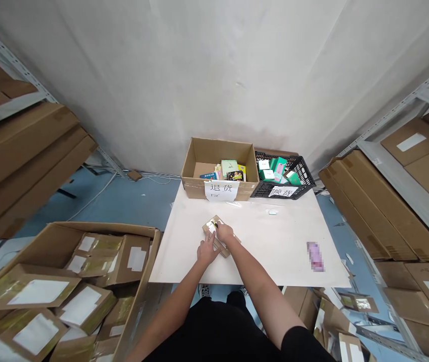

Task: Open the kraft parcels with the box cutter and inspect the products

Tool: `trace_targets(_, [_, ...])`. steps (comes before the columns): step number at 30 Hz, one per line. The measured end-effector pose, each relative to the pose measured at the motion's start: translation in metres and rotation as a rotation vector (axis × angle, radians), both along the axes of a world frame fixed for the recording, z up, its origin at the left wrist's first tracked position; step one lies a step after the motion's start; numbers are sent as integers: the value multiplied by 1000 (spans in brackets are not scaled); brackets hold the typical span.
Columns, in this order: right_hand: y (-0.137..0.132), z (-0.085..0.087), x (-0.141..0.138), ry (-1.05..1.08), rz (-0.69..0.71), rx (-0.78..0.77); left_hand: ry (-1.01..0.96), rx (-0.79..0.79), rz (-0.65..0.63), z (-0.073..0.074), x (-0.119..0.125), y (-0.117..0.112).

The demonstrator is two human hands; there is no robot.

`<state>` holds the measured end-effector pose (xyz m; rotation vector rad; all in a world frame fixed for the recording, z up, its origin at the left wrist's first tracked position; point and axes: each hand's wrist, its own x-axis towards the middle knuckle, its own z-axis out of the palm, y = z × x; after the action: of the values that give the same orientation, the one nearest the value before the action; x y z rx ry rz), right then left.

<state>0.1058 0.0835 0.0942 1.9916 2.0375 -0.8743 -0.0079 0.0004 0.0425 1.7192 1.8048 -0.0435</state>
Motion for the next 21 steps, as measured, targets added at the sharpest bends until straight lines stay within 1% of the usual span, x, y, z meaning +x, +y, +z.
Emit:
trace_targets(3, [-2, -4, 6, -20, 30, -11, 2, -3, -1, 5, 1, 0])
trace_targets(6, [-8, -6, 14, -97, 100, -36, 38, -5, 0, 12, 2, 0])
trace_targets(9, [-14, -3, 21, -195, 197, -92, 89, -6, -1, 18, 2, 1])
trace_targets(11, [-20, 1, 28, -228, 222, -124, 110, -5, -2, 20, 1, 1])
trace_targets(14, [-37, 6, 46, -239, 210, -157, 123, -6, -2, 20, 1, 1])
trace_targets(18, [-70, 11, 76, -269, 194, -185, 126, 16, -4, 18, 1, 2])
trace_targets(21, [-86, 15, 90, -281, 181, -185, 146, 27, -13, 17, 0, 3])
